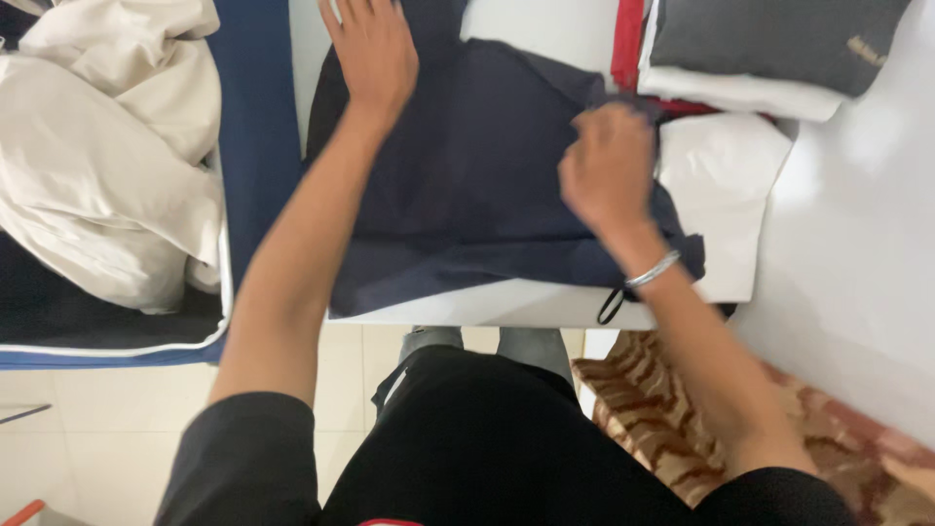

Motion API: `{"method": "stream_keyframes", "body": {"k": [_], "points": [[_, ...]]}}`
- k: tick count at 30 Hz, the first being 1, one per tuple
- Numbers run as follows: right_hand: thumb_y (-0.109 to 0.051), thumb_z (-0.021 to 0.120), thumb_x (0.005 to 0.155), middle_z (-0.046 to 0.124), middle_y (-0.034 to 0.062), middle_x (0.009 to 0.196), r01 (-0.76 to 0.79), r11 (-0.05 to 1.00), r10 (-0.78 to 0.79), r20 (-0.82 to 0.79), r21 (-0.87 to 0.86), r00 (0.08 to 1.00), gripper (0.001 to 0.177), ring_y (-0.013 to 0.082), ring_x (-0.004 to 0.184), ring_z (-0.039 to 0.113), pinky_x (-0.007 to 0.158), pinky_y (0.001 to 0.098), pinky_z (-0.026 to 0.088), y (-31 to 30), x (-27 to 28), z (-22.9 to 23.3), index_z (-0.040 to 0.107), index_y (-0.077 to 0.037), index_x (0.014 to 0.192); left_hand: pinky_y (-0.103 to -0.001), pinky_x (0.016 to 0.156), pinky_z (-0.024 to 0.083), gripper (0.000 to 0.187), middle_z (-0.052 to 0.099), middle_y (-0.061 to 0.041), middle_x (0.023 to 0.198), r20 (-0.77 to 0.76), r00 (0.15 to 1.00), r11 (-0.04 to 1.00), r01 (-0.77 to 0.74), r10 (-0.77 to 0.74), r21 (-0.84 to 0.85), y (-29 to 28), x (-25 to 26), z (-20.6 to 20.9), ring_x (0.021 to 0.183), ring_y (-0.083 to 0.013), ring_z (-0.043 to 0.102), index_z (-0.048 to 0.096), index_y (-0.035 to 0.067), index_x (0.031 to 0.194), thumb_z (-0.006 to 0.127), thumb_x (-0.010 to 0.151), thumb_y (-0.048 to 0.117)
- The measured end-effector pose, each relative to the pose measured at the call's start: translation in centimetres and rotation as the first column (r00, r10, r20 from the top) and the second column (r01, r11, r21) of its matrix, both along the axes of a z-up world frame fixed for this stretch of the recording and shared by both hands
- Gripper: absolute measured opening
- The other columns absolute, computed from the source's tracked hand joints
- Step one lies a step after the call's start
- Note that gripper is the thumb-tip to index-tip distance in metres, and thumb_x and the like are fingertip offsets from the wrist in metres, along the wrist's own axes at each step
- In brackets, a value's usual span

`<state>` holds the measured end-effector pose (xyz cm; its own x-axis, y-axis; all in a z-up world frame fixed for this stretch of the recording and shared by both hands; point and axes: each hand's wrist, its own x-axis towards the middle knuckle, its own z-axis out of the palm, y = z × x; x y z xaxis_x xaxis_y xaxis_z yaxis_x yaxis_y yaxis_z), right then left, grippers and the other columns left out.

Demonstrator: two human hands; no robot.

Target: The person picks a dark shirt out of a suitcase, spreads it on a surface, and folds it into a square.

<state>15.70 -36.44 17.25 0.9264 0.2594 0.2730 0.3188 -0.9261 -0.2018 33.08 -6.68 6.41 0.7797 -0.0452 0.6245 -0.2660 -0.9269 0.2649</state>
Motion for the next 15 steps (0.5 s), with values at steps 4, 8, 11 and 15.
{"method": "stream_keyframes", "body": {"k": [4, 8, 11, 15], "points": [[-0.019, 0.068, 0.092, 0.055, 0.019, 0.132, -0.08, 0.984, 0.119, -0.262, 0.156, 0.958, 0.047, 0.0373, 0.123, 0.052, 0.1, 0.0493, 0.043, 4.2, -0.1, -4.2, 0.058, 0.0, 0.134, -0.064, 0.125, 0.019, 0.051, 0.034, -0.018, 0.162, -0.527, 0.844, 0.991, 0.131, -0.101, 0.019, 0.1, -4.9, -3.4, 0.153, -0.0402, 0.029, 0.04, 0.006, 0.155, 0.053, 0.111, 0.031], [-0.03, 0.059, 0.103, 0.038, 0.0213, 0.157, -0.098, 0.992, 0.121, -0.339, 0.085, 0.933, 0.057, 0.0412, 0.145, 0.035, 0.114, 0.0591, 0.033, 3.6, 0.4, -8.5, 0.046, -0.008, 0.154, -0.07, 0.123, 0.002, 0.067, 0.01, -0.01, 0.172, -0.752, 0.658, 0.996, 0.087, -0.04, 0.023, 0.3, -8.6, -4.5, 0.158, -0.0374, 0.005, 0.026, 0.024, 0.165, 0.044, 0.107, 0.051], [-0.04, 0.053, 0.104, 0.025, 0.0225, 0.164, 0.0, 0.994, -0.046, -0.414, -0.111, 0.909, 0.061, 0.0433, 0.152, 0.02, 0.113, 0.0724, 0.021, 2.1, 1.0, -11.0, 0.04, -0.014, 0.158, -0.074, 0.122, -0.004, 0.074, -0.001, -0.006, 0.174, -0.826, 0.56, 0.998, -0.02, 0.061, 0.06, 0.9, -9.7, -3.6, 0.16, -0.0336, -0.004, 0.02, 0.034, 0.166, 0.043, 0.102, 0.062], [-0.051, 0.049, 0.104, 0.017, 0.0268, 0.166, 0.084, 0.972, -0.173, -0.43, -0.218, 0.886, 0.078, 0.0447, 0.152, 0.014, 0.108, 0.0811, 0.014, -0.5, 0.1, -12.1, 0.031, 0.002, 0.157, -0.077, 0.119, -0.006, 0.079, -0.005, -0.009, 0.173, -0.851, 0.509, 0.991, -0.097, 0.13, 0.094, 0.6, -10.4, -2.6, 0.159, -0.0341, -0.006, 0.018, 0.037, 0.165, 0.046, 0.098, 0.069]]}}
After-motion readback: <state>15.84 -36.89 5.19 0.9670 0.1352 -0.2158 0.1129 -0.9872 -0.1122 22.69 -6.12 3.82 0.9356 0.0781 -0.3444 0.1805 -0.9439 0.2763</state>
